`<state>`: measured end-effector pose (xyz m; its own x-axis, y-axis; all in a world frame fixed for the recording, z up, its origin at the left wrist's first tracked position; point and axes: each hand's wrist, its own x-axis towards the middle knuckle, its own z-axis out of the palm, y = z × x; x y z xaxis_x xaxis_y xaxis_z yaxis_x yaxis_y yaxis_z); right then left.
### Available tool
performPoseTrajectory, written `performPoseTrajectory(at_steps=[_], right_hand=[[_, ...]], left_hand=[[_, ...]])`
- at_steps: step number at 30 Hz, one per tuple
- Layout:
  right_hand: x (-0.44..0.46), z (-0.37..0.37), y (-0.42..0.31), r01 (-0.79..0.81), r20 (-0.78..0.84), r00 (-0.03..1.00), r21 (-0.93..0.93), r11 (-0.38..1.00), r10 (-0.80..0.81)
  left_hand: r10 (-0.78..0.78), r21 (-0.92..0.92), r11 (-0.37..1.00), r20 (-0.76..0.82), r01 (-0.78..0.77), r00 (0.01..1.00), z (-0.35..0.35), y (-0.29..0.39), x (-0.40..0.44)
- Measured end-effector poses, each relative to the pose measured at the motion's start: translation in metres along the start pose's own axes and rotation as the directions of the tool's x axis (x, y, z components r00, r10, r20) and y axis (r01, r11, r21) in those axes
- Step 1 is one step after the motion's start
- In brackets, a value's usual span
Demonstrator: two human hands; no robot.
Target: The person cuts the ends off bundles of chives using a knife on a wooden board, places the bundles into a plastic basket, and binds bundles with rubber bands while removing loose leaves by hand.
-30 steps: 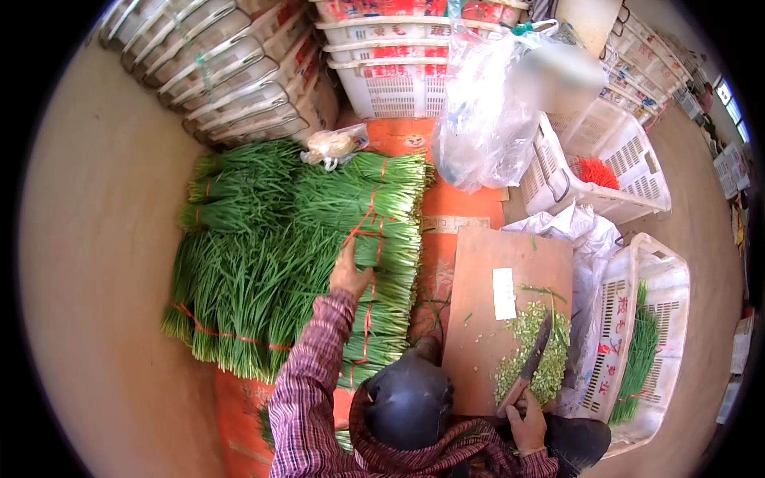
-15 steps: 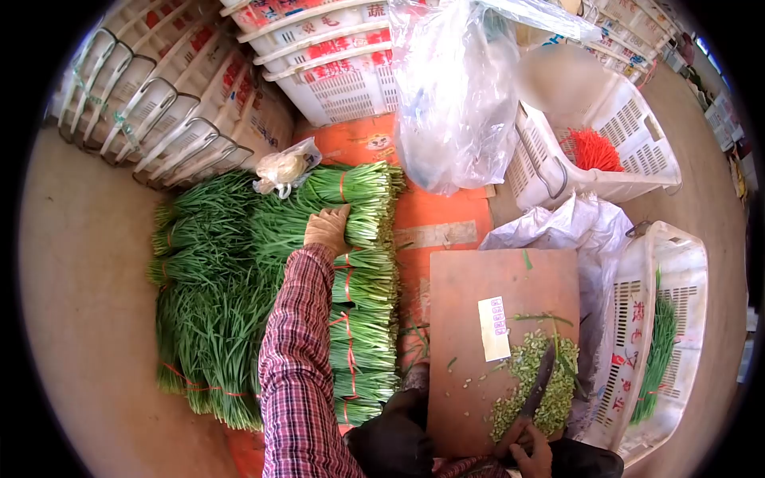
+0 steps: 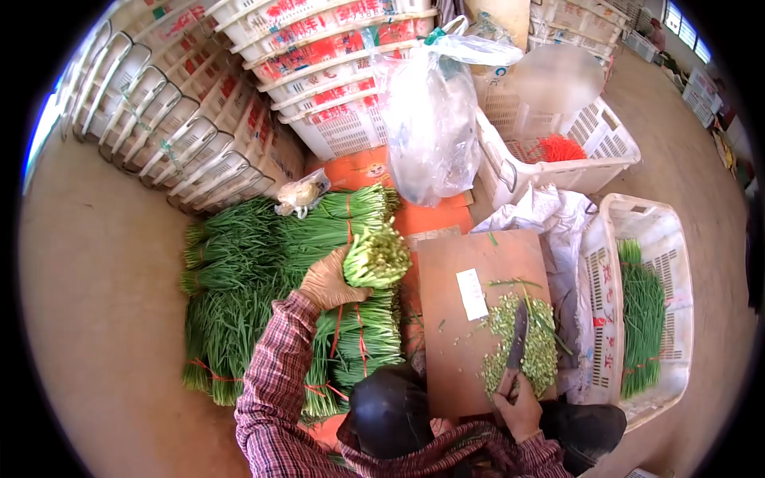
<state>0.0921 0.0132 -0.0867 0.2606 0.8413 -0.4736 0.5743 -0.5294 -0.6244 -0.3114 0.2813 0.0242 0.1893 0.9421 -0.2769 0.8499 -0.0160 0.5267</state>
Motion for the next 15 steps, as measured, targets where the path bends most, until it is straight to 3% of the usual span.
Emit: performPoseTrajectory(at_steps=[2, 4, 5, 6, 7, 10, 12, 14, 15], right_hand=[[-0.001, -0.002, 0.000, 0.028, -0.001, 1.000, -0.006, 1.000, -0.028], [-0.001, -0.002, 0.003, 0.059, -0.010, 0.998, -0.016, 0.998, -0.059], [-0.003, -0.005, -0.001, 0.065, 0.015, 0.998, -0.007, 0.998, -0.065], [-0.004, -0.006, 0.001, 0.071, 0.023, 0.997, -0.008, 0.997, -0.070], [-0.002, -0.005, 0.002, 0.070, 0.026, 0.997, 0.020, 0.997, -0.071], [0.002, -0.001, 0.014, 0.083, 0.030, 0.996, 0.092, 0.992, -0.086], [0.007, 0.002, 0.015, 0.093, 0.030, 0.995, 0.130, 0.987, -0.098], [0.005, -0.003, 0.008, 0.034, 0.058, 0.997, 0.126, 0.991, -0.042], [0.006, -0.004, 0.008, 0.022, 0.065, 0.997, 0.105, 0.994, -0.029]], left_hand=[[0.007, 0.145, 0.989, 0.041, -0.012, 0.999, 0.019, 0.014, -0.017], [-0.031, 0.111, 0.994, 0.134, 0.016, 0.991, 0.028, 0.036, -0.038], [-0.019, 0.199, 0.980, 0.078, 0.003, 0.997, 0.039, 0.031, -0.048], [-0.046, 0.180, 0.983, 0.122, 0.023, 0.991, 0.049, 0.022, -0.056], [-0.039, 0.290, 0.957, 0.111, 0.006, 0.993, 0.072, -0.002, -0.060], [-0.067, 0.599, 0.799, 0.161, -0.043, 0.985, 0.130, -0.049, -0.087], [0.082, 0.634, 0.758, 0.135, -0.149, 0.987, 0.172, -0.082, -0.111], [0.064, 0.853, 0.490, 0.172, -0.181, 0.983, 0.245, -0.149, -0.120], [0.049, 0.813, 0.545, 0.211, -0.204, 0.976, 0.255, -0.150, -0.122]])
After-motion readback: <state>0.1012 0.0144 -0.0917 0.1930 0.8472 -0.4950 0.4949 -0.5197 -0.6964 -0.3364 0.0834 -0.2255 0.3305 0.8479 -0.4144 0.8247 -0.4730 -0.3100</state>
